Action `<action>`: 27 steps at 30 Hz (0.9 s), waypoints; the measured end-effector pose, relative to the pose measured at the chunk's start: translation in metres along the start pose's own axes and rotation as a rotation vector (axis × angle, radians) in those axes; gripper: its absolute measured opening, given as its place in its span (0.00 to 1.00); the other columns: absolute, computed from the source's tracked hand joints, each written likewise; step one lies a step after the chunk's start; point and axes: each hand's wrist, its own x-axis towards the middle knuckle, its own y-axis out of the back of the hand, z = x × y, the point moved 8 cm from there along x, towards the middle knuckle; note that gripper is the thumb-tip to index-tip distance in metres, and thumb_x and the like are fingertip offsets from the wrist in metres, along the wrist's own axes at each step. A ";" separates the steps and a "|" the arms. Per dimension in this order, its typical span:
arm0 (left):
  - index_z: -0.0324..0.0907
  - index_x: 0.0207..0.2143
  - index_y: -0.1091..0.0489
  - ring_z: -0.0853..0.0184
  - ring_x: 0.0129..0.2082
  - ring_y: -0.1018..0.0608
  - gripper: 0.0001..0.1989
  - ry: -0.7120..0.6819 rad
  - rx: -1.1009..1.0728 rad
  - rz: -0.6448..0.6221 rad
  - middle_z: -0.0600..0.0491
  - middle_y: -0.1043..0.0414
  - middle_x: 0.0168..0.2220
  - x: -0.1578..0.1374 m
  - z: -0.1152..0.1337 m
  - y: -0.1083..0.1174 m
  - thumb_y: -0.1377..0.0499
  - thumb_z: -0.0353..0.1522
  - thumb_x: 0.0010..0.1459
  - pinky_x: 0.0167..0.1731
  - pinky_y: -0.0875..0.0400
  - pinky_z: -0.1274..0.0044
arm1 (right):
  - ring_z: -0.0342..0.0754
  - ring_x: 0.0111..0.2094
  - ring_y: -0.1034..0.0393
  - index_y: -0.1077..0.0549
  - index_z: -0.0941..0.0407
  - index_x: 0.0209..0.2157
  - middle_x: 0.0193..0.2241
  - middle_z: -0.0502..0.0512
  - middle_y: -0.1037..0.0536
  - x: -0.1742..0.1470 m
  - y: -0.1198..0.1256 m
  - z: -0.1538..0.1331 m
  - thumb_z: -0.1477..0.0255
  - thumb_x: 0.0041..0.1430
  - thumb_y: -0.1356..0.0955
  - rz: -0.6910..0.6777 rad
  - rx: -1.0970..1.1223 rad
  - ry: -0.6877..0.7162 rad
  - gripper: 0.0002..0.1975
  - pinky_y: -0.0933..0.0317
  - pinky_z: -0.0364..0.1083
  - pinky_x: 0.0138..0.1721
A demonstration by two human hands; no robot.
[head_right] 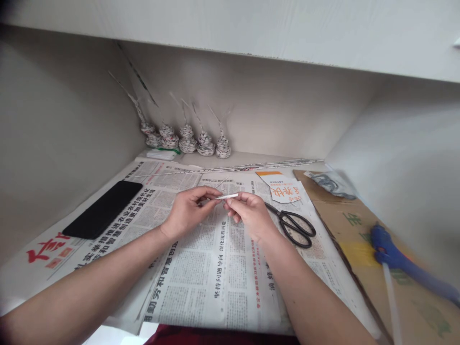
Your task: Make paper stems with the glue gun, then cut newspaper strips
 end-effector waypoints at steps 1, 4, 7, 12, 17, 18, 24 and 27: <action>0.43 0.39 0.23 0.67 0.33 0.20 0.08 0.003 0.007 -0.001 0.52 0.20 0.35 0.000 0.000 0.000 0.38 0.29 0.56 0.35 0.27 0.77 | 0.41 0.23 0.35 0.25 0.57 0.27 0.25 0.52 0.24 -0.001 0.000 -0.001 0.67 0.46 0.26 0.004 -0.008 0.000 0.09 0.47 0.41 0.20; 0.44 0.37 0.23 0.68 0.32 0.21 0.06 -0.001 0.046 -0.001 0.53 0.20 0.34 0.000 0.003 0.000 0.38 0.29 0.55 0.32 0.29 0.78 | 0.41 0.23 0.35 0.25 0.57 0.25 0.24 0.52 0.25 -0.002 -0.001 -0.002 0.68 0.46 0.27 0.010 -0.027 -0.006 0.08 0.48 0.41 0.20; 0.43 0.36 0.22 0.69 0.30 0.22 0.06 0.015 0.030 -0.018 0.53 0.20 0.32 0.000 0.003 -0.001 0.38 0.30 0.55 0.31 0.30 0.79 | 0.40 0.23 0.36 0.25 0.58 0.26 0.23 0.52 0.25 -0.002 -0.001 -0.003 0.68 0.46 0.27 0.008 -0.035 -0.007 0.08 0.49 0.41 0.20; 0.41 0.36 0.22 0.69 0.31 0.22 0.06 0.095 -0.114 -0.065 0.51 0.20 0.33 0.001 -0.006 -0.006 0.37 0.32 0.55 0.32 0.30 0.78 | 0.40 0.22 0.36 0.26 0.58 0.26 0.23 0.51 0.25 0.000 -0.002 -0.002 0.69 0.46 0.27 -0.001 -0.041 0.006 0.07 0.49 0.40 0.19; 0.39 0.36 0.23 0.73 0.20 0.28 0.10 0.227 -0.213 -0.113 0.50 0.22 0.30 0.001 -0.019 -0.011 0.36 0.36 0.53 0.21 0.33 0.81 | 0.41 0.22 0.36 0.27 0.57 0.24 0.23 0.51 0.25 0.001 -0.001 -0.003 0.69 0.46 0.27 0.009 -0.044 0.026 0.08 0.48 0.41 0.19; 0.38 0.35 0.23 0.74 0.19 0.30 0.11 0.257 -0.224 -0.124 0.50 0.22 0.28 0.000 -0.021 -0.012 0.35 0.36 0.53 0.19 0.35 0.81 | 0.40 0.22 0.36 0.28 0.57 0.24 0.23 0.51 0.26 0.001 -0.001 -0.003 0.69 0.47 0.27 0.009 -0.050 0.032 0.07 0.48 0.41 0.19; 0.38 0.35 0.23 0.75 0.18 0.30 0.13 0.330 -0.321 -0.215 0.52 0.25 0.26 -0.001 -0.021 -0.019 0.36 0.39 0.53 0.17 0.36 0.82 | 0.41 0.22 0.35 0.28 0.56 0.24 0.23 0.50 0.25 0.001 0.001 -0.004 0.69 0.48 0.28 0.016 -0.078 0.058 0.07 0.48 0.41 0.20; 0.39 0.37 0.23 0.74 0.18 0.30 0.13 0.344 -0.342 -0.222 0.52 0.25 0.27 -0.001 -0.021 -0.019 0.38 0.39 0.55 0.17 0.37 0.82 | 0.41 0.22 0.35 0.29 0.56 0.25 0.23 0.50 0.26 0.001 0.001 -0.003 0.69 0.47 0.28 0.010 -0.077 0.047 0.07 0.48 0.41 0.19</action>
